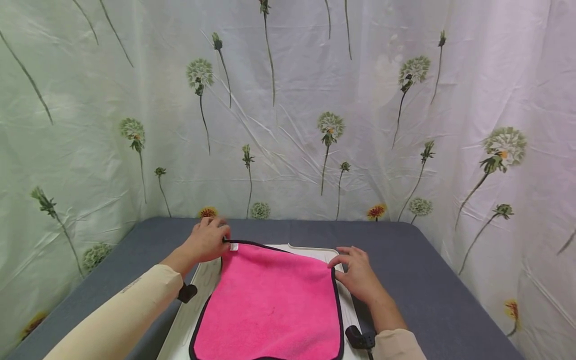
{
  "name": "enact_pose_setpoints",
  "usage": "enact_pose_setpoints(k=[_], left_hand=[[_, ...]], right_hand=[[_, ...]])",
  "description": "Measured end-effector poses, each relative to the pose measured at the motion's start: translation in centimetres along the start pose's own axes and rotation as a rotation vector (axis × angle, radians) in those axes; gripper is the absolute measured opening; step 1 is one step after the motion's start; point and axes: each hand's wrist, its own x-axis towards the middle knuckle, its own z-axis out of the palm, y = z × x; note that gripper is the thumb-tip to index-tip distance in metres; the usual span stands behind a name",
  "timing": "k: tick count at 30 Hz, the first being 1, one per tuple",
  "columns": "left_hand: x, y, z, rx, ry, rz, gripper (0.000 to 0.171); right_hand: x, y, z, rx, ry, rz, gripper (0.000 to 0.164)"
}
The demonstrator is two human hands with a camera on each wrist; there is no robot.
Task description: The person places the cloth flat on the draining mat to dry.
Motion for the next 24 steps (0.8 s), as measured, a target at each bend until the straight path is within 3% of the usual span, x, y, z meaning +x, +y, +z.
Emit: enact_pose_setpoints(k=[4, 8, 15, 20, 24], left_hand=[[-0.7, -0.5, 0.2, -0.024, 0.017, -0.036, 0.021], [-2.0, -1.1, 0.6, -0.033, 0.012, -0.024, 0.017], [-5.6, -1.5, 1.3, -0.054, -0.040, 0.018, 0.010], [-8.4, -0.8, 0.9, -0.219, -0.083, 0.085, 0.017], [-10.3, 0.1, 0.5, -0.359, -0.164, 0.190, 0.024]], right_hand=[[0.1, 0.1, -0.3, -0.001, 0.005, -0.011, 0.019], [0.1, 0.3, -0.8, -0.004, -0.013, 0.013, 0.013], [0.0, 0.1, -1.3, -0.034, -0.104, 0.072, 0.002], [-0.5, -0.9, -2.4, -0.124, -0.247, 0.126, 0.007], [-0.9, -1.9, -3.5, -0.175, -0.376, 0.124, 0.010]])
